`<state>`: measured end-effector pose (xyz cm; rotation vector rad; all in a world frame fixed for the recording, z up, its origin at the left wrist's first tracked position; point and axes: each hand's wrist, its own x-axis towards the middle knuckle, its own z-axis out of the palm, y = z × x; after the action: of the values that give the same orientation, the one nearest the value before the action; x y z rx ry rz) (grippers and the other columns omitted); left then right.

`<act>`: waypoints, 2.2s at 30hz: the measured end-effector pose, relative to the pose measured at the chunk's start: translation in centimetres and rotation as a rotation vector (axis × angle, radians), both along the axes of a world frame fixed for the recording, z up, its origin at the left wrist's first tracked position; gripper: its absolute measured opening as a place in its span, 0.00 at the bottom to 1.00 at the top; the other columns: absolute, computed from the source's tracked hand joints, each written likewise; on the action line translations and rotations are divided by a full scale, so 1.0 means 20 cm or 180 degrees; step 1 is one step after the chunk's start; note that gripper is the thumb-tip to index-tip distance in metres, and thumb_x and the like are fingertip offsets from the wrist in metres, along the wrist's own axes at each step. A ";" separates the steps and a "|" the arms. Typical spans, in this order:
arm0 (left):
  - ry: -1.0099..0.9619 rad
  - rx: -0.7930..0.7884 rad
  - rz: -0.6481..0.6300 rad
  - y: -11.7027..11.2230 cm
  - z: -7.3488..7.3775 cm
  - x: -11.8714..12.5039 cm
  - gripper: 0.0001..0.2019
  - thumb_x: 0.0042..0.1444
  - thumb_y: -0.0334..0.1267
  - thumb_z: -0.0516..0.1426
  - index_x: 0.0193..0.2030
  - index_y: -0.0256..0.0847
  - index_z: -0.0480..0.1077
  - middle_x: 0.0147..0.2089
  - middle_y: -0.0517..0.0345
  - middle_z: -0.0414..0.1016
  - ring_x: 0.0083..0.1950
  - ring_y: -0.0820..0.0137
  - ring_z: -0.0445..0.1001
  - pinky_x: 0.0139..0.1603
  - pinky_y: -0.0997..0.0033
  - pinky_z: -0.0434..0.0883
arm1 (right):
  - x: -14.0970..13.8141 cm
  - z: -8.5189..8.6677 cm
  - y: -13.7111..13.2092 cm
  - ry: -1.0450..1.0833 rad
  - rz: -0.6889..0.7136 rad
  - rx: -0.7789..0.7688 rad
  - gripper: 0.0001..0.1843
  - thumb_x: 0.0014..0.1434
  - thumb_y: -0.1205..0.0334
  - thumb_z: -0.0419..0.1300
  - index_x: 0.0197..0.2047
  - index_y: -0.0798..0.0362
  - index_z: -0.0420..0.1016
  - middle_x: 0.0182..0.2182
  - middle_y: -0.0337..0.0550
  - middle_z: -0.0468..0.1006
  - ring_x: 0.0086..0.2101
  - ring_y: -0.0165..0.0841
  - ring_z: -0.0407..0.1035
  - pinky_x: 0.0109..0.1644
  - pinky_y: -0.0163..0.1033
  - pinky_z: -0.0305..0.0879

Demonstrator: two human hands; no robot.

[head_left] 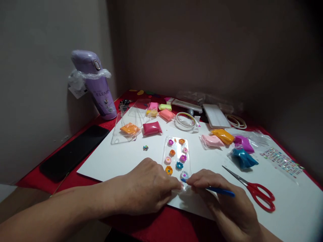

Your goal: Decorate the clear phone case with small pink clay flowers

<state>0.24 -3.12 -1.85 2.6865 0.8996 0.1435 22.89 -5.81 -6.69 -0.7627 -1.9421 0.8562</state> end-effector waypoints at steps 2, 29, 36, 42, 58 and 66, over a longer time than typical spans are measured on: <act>0.0057 -0.0035 0.0009 0.00 0.00 0.00 0.10 0.54 0.30 0.55 0.40 0.46 0.75 0.24 0.62 0.75 0.23 0.72 0.68 0.27 0.76 0.62 | -0.01 0.02 0.00 0.0051 0.0104 0.0053 0.17 0.61 0.78 0.49 0.48 0.51 0.68 0.39 0.48 0.76 0.40 0.37 0.73 0.42 0.42 0.73; -0.0059 0.0093 -0.0029 0.00 -0.02 0.00 0.12 0.55 0.31 0.54 0.43 0.47 0.75 0.24 0.62 0.75 0.23 0.72 0.69 0.26 0.75 0.62 | 0.01 0.01 -0.01 0.0055 -0.0131 0.0143 0.17 0.61 0.78 0.51 0.48 0.52 0.68 0.41 0.48 0.76 0.42 0.37 0.73 0.44 0.42 0.73; -0.0296 0.0375 -0.0098 0.01 -0.07 0.00 0.19 0.46 0.23 0.52 0.41 0.45 0.74 0.23 0.65 0.74 0.21 0.73 0.66 0.24 0.74 0.59 | 0.01 -0.01 0.00 0.0247 -0.0184 0.0007 0.18 0.60 0.80 0.52 0.48 0.51 0.69 0.41 0.46 0.76 0.43 0.36 0.72 0.45 0.42 0.71; -0.0481 0.0585 -0.0141 0.00 -0.09 -0.01 0.17 0.47 0.23 0.50 0.38 0.43 0.74 0.20 0.66 0.71 0.19 0.74 0.62 0.21 0.73 0.55 | 0.02 -0.01 -0.02 0.0297 -0.0170 0.0050 0.19 0.59 0.80 0.53 0.49 0.51 0.70 0.42 0.48 0.76 0.43 0.37 0.72 0.42 0.42 0.73; -0.0124 -0.0142 0.0019 0.00 0.01 0.00 0.07 0.48 0.25 0.54 0.23 0.38 0.69 0.20 0.64 0.71 0.22 0.76 0.64 0.26 0.77 0.59 | 0.01 -0.03 -0.04 0.0232 -0.0045 0.0105 0.23 0.55 0.84 0.55 0.49 0.51 0.69 0.41 0.45 0.78 0.42 0.36 0.74 0.42 0.40 0.76; -0.0135 -0.0256 0.0049 0.00 0.02 0.00 0.08 0.51 0.26 0.56 0.31 0.40 0.76 0.23 0.64 0.74 0.22 0.77 0.65 0.25 0.77 0.59 | 0.01 -0.03 -0.03 0.0100 -0.0027 -0.0036 0.22 0.57 0.83 0.54 0.48 0.50 0.70 0.40 0.43 0.77 0.41 0.35 0.74 0.41 0.39 0.75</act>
<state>0.26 -3.22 -1.42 2.5931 0.8941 0.1636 23.04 -6.49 -7.26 -0.7595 -1.9067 0.8697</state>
